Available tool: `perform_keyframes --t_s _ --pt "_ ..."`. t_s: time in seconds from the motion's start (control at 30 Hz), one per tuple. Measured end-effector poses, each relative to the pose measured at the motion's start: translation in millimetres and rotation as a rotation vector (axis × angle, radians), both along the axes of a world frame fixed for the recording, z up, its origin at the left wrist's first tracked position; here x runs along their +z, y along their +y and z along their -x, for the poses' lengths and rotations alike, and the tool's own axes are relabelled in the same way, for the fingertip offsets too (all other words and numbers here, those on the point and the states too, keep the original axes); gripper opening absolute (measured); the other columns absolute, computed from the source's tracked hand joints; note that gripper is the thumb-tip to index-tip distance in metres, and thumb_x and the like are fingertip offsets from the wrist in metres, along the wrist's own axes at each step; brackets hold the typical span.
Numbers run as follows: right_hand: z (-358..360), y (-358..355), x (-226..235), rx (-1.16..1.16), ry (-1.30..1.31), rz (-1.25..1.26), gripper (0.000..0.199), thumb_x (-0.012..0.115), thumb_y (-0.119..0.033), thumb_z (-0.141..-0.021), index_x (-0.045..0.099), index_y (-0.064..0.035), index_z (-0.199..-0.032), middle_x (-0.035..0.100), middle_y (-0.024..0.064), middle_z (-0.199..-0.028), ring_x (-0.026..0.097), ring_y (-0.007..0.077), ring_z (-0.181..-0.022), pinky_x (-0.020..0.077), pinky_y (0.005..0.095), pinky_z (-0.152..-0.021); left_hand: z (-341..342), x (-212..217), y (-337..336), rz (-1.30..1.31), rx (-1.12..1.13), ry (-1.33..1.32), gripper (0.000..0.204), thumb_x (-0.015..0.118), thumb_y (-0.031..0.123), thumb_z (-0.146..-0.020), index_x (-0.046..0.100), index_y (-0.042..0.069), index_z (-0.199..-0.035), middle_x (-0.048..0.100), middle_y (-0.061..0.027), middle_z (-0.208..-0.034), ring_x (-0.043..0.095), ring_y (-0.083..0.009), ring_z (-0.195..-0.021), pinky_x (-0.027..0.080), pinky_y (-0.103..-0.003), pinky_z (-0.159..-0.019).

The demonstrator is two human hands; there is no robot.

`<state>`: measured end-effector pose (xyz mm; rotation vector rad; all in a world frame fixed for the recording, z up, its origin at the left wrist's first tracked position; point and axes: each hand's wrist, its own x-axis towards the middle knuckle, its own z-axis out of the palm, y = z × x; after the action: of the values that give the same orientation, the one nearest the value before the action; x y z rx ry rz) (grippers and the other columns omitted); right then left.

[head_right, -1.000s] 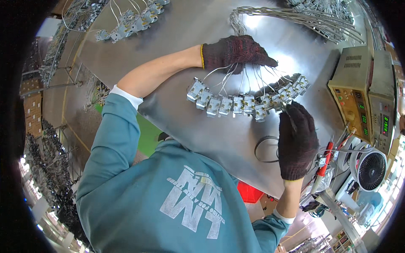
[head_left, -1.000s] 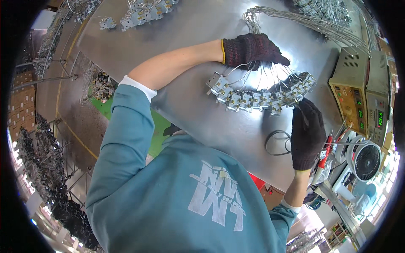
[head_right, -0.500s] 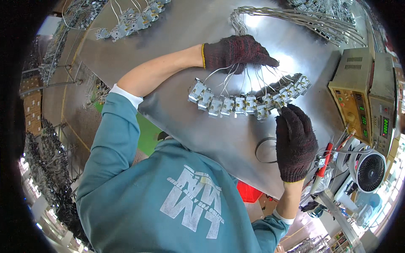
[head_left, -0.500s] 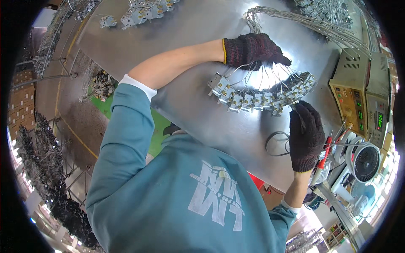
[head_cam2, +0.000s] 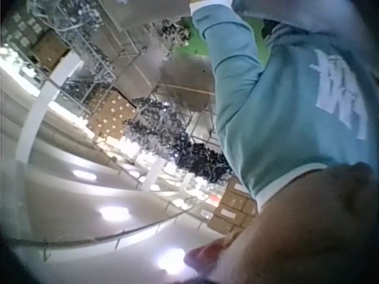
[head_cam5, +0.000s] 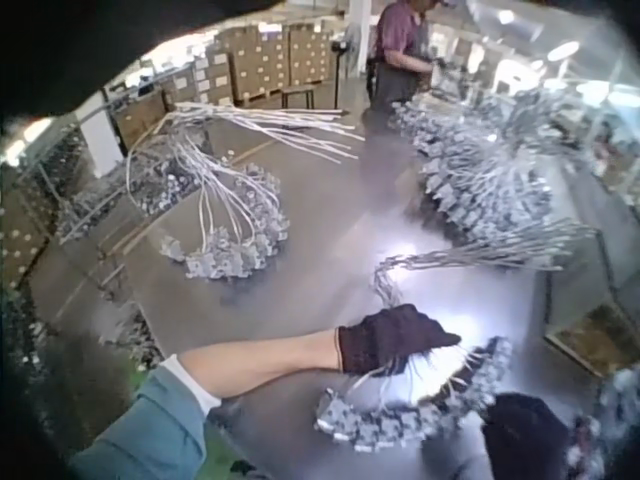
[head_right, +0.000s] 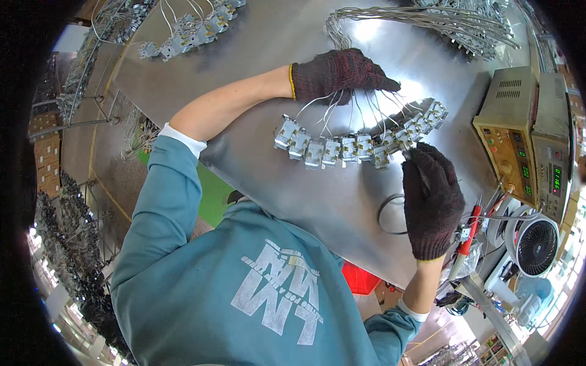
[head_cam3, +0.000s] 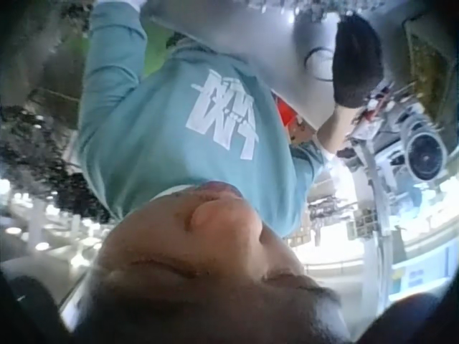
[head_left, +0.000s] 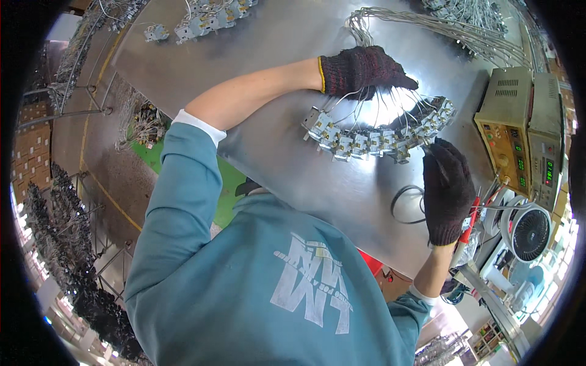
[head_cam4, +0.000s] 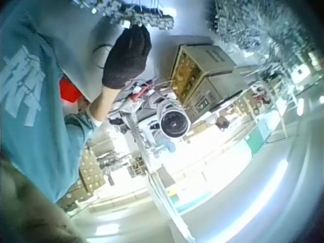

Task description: Assembling silver tinsel-like components, organizing them, and transporting them on a rolling cart in a production facility.

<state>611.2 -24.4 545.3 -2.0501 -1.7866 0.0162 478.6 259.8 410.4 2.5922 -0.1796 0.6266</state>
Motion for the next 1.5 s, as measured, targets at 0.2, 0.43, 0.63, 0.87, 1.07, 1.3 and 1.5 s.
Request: perform_keyframes --t_s 0.2,0.43,0.63,0.87,1.07,1.3,1.5 --pt "17 8 -1 -0.041 0.098 -0.013 0.024 0.078 -0.004 -0.094 0.076 -0.0071 -0.118 0.077 0.0148 -0.121 0.077 0.0304 -0.105 0.0602 0.0375 -0.09 1 8 0 0.004 0.013 -0.025 0.099 0.069 -0.005 -0.065 0.054 0.019 -0.159 0.071 -0.0148 -0.131 0.069 -0.0407 -0.108 0.059 -0.049 -0.097" --pt "12 14 2 0.002 0.023 0.062 0.024 0.078 -0.007 -0.095 0.077 -0.0094 -0.119 0.076 0.0141 -0.12 0.077 0.0331 -0.103 0.0613 0.039 -0.086 5 8 0 0.007 0.058 0.055 0.098 0.069 -0.004 -0.066 0.054 0.021 -0.159 0.071 -0.0139 -0.13 0.069 -0.0395 -0.106 0.06 -0.049 -0.094" --pt "17 19 10 0.031 -0.094 0.076 0.025 0.076 -0.009 -0.096 0.076 -0.0116 -0.121 0.076 0.0127 -0.12 0.077 0.0324 -0.103 0.0612 0.0405 -0.087 6 12 -4 -0.075 0.113 0.067 0.096 0.069 -0.001 -0.067 0.053 0.02 -0.16 0.071 -0.0151 -0.129 0.07 -0.0395 -0.105 0.06 -0.049 -0.093" --pt "3 15 12 0.135 -0.251 0.143 0.027 0.077 -0.007 -0.095 0.076 -0.0119 -0.121 0.076 0.0129 -0.121 0.076 0.0331 -0.104 0.0613 0.0392 -0.088 4 1 -4 -0.164 0.136 -0.032 0.084 0.074 0.009 -0.078 0.05 0.017 -0.159 0.073 -0.0154 -0.121 0.074 -0.0363 -0.1 0.06 -0.048 -0.088" --pt "8 -21 0 -0.09 0.234 -0.051 0.025 0.08 -0.003 -0.094 0.078 -0.0071 -0.119 0.078 0.0154 -0.121 0.077 0.03 -0.104 0.0603 0.0364 -0.09 -1 2 -11 -0.219 0.129 -0.063 0.078 0.071 0.013 -0.083 0.051 0.016 -0.158 0.072 -0.0144 -0.118 0.074 -0.0335 -0.097 0.058 -0.047 -0.086" --pt "20 -17 -16 -0.145 0.004 -0.075 0.026 0.08 -0.005 -0.094 0.077 -0.0086 -0.12 0.076 0.0149 -0.123 0.077 0.0317 -0.108 0.0605 0.0399 -0.091 -1 17 -12 -0.336 0.208 0.023 0.076 0.069 0.015 -0.084 0.05 0.012 -0.158 0.072 -0.0143 -0.116 0.074 -0.033 -0.097 0.059 -0.047 -0.086" --pt "5 -10 -11 0.001 -0.168 -0.004 0.028 0.082 -0.01 -0.093 0.078 -0.0155 -0.12 0.077 0.0086 -0.125 0.078 0.0312 -0.101 0.0626 0.041 -0.084 7 7 -8 -0.253 0.206 0.01 0.095 0.069 0.004 -0.075 0.042 0.011 -0.165 0.068 -0.0174 -0.125 0.069 -0.0376 -0.098 0.057 -0.048 -0.089"
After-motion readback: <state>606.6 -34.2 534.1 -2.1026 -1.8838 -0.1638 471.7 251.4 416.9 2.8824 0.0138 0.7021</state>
